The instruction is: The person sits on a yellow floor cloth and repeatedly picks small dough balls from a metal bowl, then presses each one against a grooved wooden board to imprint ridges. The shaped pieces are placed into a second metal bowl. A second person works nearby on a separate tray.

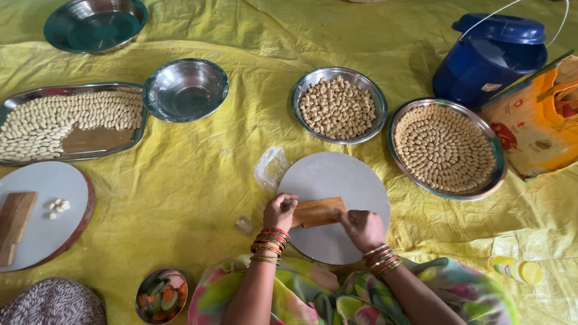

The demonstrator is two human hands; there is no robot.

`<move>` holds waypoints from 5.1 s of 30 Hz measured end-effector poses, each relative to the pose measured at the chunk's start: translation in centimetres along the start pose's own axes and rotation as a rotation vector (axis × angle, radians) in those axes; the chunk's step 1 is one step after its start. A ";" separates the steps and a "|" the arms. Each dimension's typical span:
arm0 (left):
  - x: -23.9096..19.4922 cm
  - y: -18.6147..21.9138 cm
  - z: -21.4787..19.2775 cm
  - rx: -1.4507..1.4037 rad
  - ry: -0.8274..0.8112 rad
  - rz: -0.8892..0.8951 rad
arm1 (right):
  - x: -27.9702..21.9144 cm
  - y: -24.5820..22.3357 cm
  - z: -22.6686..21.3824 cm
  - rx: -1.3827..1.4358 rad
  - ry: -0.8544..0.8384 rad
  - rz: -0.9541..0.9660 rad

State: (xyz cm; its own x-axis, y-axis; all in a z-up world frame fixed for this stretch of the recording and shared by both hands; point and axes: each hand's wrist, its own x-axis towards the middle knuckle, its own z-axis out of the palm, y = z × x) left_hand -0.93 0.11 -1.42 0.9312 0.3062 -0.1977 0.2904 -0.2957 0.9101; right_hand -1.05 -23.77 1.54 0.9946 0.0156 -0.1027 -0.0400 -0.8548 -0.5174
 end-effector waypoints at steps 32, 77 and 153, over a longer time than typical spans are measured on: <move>0.3 0.0 -0.3 -0.090 -0.136 -0.283 | 8.0 8.4 3.4 0.918 -0.262 0.079; -0.1 -1.6 1.6 -0.477 -0.515 -0.169 | 1.2 -2.6 1.1 0.664 -0.185 -0.422; 0.5 -2.1 1.6 -0.490 -0.516 -0.111 | 0.5 -4.2 0.4 0.448 -0.020 -0.541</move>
State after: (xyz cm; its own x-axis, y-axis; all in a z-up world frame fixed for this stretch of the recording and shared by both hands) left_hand -0.76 -0.60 -4.06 0.9223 -0.1916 -0.3357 0.3703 0.1892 0.9094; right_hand -0.38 -19.99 3.30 0.8843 0.3914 0.2546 0.4199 -0.4283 -0.8002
